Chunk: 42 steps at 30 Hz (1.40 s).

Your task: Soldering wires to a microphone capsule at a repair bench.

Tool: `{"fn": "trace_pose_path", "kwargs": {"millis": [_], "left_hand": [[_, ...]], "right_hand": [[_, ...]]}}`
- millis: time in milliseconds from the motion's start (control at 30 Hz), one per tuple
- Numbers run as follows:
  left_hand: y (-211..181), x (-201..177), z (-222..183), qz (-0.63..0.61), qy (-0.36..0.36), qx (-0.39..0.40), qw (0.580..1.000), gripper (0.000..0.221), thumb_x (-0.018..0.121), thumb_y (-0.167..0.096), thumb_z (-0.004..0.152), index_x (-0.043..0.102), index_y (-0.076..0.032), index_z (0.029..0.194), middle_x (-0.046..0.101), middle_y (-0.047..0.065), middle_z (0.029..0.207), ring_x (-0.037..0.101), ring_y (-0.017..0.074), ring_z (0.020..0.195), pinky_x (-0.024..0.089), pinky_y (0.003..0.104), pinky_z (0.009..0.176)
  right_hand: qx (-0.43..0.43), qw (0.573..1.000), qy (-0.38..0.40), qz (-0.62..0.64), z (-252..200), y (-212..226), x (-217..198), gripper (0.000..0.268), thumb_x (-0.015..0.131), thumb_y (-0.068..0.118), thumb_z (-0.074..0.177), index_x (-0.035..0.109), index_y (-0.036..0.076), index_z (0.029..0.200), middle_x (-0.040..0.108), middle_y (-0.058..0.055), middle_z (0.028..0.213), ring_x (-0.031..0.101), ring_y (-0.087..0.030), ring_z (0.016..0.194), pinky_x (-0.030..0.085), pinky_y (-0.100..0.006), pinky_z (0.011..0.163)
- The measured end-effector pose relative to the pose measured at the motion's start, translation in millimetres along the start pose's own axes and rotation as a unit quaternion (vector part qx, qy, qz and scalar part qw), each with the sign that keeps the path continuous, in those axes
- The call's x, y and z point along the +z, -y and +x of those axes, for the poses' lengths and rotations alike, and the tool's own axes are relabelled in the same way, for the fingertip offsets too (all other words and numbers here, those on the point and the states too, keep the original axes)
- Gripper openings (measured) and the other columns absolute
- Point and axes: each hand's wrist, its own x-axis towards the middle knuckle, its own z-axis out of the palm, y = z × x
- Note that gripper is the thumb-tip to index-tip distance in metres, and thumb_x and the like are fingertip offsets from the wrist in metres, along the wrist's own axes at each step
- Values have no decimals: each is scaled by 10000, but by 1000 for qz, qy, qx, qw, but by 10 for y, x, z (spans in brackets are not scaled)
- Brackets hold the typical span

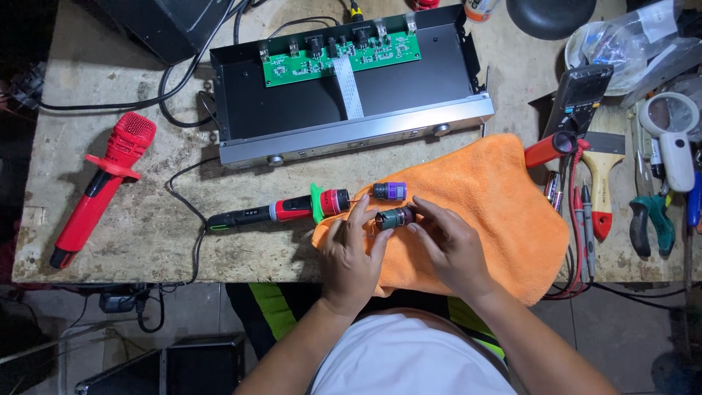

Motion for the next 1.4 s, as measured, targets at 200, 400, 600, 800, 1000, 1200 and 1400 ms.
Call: {"fn": "trace_pose_path", "kwargs": {"millis": [200,400,600,800,1000,1200,1400], "left_hand": [[-29,-35,-1,-82,8,1,997,623,843,-233,823,599,-100,1380,751,39,1059,667,244,866,530,394,762],[-15,-21,-15,-193,62,-32,979,370,832,-110,777,768,-188,1132,634,-31,942,700,213,822,571,340,745],[-134,-149,-10,-266,59,-83,958,261,854,-116,813,783,-122,1064,631,32,876,739,232,805,603,307,699],[-140,-138,-33,-331,72,-172,925,271,870,-109,810,781,-14,1048,646,123,841,759,248,800,639,299,691],[-103,-103,-28,-356,94,-225,902,368,918,-141,760,763,27,1048,653,145,864,757,246,832,655,325,735],[-167,-152,38,-378,114,-230,889,407,905,-125,768,753,33,1111,674,138,941,750,237,921,650,323,800],[-228,-149,35,-328,107,-182,921,355,889,-167,796,764,-23,1095,726,115,946,769,273,943,659,344,771]], "right_hand": [[-20,999,37,26,12,50,-106,362,823,118,842,770,123,1200,796,-81,932,742,-271,840,591,-370,714],[-73,994,75,10,48,89,-129,322,812,168,858,765,135,1175,786,-64,1060,728,-324,911,585,-435,787],[-122,987,98,26,37,150,-170,357,815,201,860,749,103,1196,760,-105,1153,712,-358,979,567,-456,826],[-126,984,115,51,-8,28,-137,361,829,252,857,750,90,1169,766,-96,1076,713,-348,949,554,-458,819],[-100,985,133,55,29,108,-178,311,749,264,928,744,95,1189,763,-91,991,710,-333,917,538,-449,793],[-94,984,143,41,31,32,-175,295,708,262,955,732,114,1209,735,-70,968,675,-311,858,532,-430,758],[-73,983,150,78,14,-1,-233,346,777,190,891,737,70,1213,729,-105,1011,681,-301,880,538,-426,780]]}}
